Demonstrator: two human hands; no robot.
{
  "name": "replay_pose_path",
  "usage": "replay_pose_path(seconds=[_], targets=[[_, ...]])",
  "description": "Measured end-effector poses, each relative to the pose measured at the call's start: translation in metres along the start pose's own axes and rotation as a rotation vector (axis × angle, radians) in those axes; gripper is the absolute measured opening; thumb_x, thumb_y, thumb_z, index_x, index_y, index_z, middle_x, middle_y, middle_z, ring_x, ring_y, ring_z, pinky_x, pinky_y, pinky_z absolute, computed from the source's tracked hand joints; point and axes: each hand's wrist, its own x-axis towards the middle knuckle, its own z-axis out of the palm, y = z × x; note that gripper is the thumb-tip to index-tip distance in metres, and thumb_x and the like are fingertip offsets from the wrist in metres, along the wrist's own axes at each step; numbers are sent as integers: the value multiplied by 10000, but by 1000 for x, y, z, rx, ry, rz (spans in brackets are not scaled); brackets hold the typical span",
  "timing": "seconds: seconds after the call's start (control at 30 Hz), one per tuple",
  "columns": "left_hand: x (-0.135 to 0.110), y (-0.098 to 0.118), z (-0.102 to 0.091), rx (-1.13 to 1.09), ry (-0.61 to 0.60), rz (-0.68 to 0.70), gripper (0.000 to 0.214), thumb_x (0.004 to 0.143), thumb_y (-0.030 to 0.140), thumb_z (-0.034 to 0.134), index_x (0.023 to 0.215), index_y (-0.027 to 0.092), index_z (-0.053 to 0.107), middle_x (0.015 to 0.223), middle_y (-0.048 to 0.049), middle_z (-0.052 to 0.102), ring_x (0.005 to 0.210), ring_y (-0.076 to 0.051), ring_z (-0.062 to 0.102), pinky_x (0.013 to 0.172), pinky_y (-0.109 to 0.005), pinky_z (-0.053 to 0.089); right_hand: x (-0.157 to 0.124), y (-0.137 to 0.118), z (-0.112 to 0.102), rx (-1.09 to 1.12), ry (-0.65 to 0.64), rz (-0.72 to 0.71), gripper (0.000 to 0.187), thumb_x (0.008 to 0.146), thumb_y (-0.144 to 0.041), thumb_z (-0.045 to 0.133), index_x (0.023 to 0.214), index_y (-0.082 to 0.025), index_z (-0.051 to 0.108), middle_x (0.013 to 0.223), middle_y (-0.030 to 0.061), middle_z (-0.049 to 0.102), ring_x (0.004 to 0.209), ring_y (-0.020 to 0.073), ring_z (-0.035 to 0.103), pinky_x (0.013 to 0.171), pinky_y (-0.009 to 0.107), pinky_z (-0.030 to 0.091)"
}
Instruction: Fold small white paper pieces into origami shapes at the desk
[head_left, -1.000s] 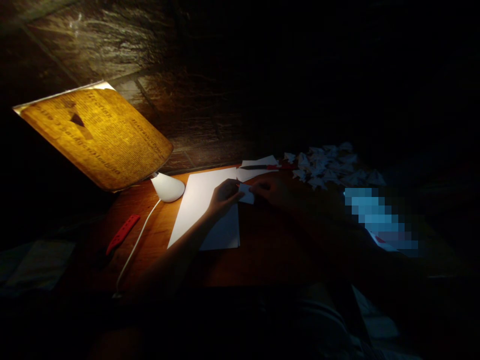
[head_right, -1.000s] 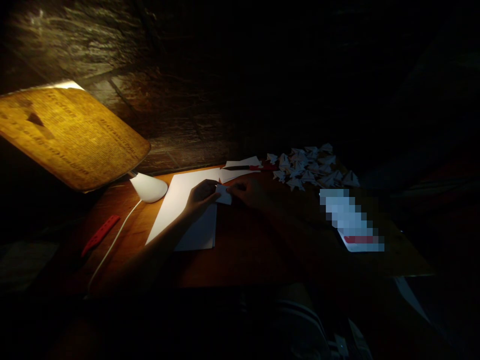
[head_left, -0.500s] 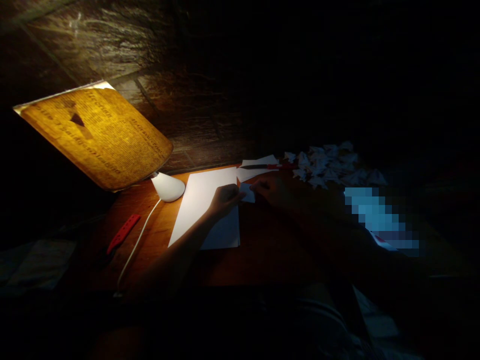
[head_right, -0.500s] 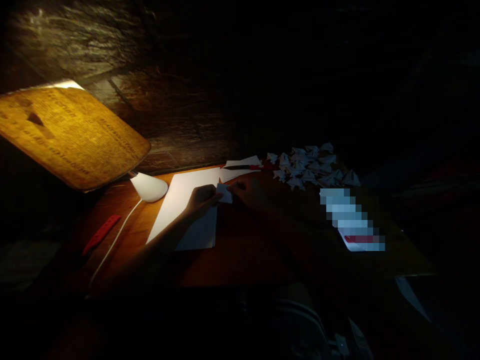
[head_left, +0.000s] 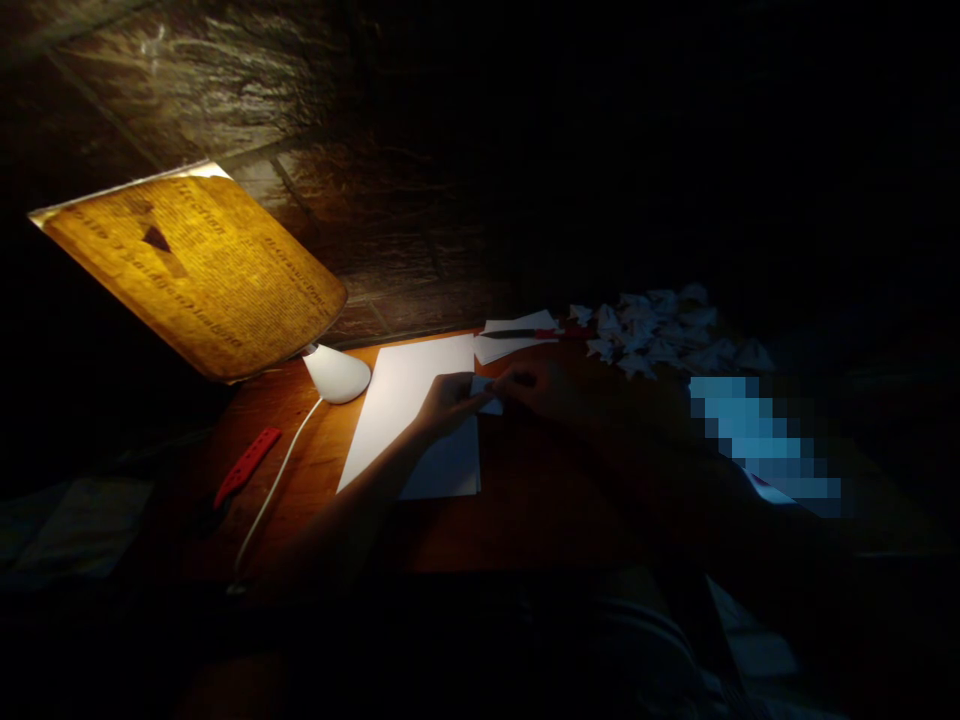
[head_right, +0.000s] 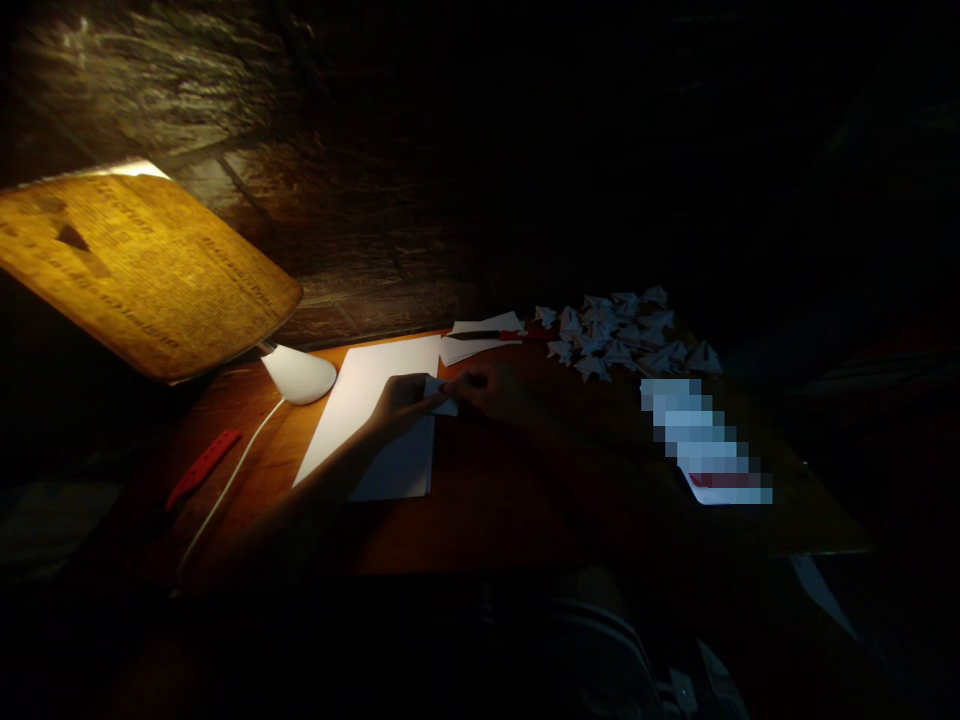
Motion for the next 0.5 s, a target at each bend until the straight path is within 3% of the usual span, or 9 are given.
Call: replay_pose_path(seconds=[0.23,0.5], targets=[[1,0,2,-62,-37,-8,452,703,554,838,752,121,720,624,-27,650,540,-116,553,497,-223,419,1,-1,1,27,21,38,264,813,-412,684,698,-173,682,704,29,665,657,159,572,606,280,421],[0,-2,-2,28,-79,-66,513,741,612,775,793,103,740,677,-63,706,589,-143,625,535,-231,488,1,-4,-1,80,21,62,298,834,-451,689,695,-189,661,691,30,648,677,164,577,623,286,435]])
